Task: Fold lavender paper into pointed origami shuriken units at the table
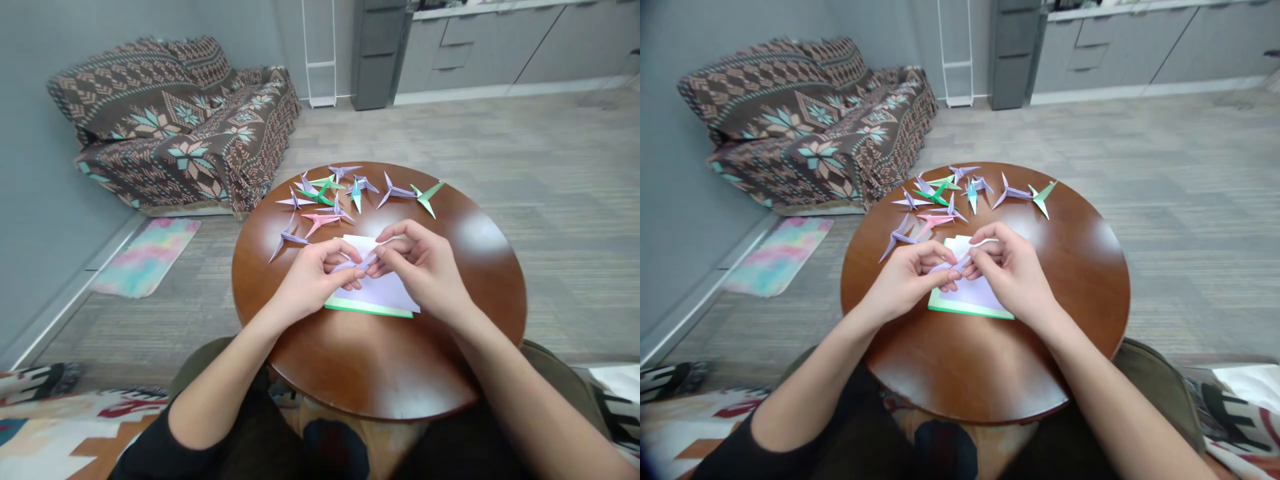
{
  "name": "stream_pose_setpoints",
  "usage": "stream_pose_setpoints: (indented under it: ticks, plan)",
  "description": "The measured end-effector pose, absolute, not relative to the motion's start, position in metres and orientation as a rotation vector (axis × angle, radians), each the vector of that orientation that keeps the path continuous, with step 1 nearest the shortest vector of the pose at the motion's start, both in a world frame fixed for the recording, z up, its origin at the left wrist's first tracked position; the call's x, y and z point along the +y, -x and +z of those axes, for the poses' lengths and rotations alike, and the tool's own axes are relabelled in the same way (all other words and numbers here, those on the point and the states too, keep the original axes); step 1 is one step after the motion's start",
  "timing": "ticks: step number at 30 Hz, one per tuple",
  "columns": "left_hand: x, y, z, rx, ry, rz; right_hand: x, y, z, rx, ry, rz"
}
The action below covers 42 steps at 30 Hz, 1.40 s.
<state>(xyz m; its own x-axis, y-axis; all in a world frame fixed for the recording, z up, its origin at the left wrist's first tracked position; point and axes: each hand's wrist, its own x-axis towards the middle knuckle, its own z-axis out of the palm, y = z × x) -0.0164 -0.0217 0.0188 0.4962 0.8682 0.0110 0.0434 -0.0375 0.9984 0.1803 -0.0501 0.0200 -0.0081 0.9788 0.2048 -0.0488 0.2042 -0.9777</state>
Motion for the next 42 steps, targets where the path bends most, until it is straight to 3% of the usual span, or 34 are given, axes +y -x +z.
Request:
stream_pose_setpoints:
  ticks: [28,42]
  plan:
    - [-0.032,0.004,0.025,0.885,-1.589,1.099,-0.054,-0.18,0.022,-1.594,1.058,1.176]
    - [-0.028,0.005,0.02,0.814,-1.26,1.068,-0.056,-0.176,0.025,-1.656,1.089,1.072]
